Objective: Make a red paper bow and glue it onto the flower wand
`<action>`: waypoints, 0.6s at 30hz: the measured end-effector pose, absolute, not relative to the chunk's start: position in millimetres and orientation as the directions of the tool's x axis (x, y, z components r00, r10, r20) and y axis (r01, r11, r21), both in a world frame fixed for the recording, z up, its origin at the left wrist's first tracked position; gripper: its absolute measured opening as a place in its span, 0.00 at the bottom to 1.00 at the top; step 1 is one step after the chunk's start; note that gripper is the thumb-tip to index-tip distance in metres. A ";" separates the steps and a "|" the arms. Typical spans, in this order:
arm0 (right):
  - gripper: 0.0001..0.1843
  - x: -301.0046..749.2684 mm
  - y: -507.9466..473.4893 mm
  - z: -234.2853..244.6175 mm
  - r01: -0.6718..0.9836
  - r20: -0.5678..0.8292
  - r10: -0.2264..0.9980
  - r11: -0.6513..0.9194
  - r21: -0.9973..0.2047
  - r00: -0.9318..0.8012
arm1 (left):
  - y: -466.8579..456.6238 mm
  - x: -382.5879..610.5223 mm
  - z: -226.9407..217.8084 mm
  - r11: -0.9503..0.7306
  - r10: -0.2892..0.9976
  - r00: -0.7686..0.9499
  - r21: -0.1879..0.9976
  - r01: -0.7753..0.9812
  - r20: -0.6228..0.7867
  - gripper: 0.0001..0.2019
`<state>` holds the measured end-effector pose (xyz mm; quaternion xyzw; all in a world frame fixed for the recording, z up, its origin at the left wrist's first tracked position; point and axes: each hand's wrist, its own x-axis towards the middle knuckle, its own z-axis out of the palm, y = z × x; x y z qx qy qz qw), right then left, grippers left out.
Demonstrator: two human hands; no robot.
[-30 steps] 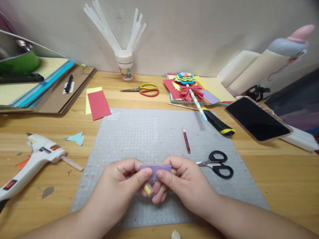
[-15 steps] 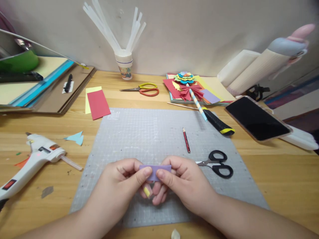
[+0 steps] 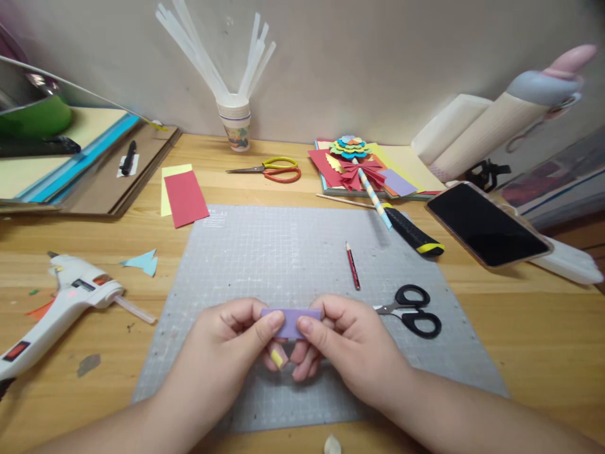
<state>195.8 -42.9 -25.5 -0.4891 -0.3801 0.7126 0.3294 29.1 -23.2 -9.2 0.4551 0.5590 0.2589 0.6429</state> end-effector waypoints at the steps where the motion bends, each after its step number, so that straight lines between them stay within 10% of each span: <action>1: 0.23 196.0 -42.9 -25.1 -0.096 -0.443 0.844 -0.489 -0.867 -0.303 | -23.3 29.2 -9.1 0.453 0.841 0.239 0.874 0.178 -0.485 0.15; 18: 0.19 213.2 -28.3 -18.9 -0.004 -0.431 0.625 -0.571 -0.821 -0.651 | -20.8 21.2 -8.8 0.558 0.625 0.502 0.792 0.247 -0.598 0.13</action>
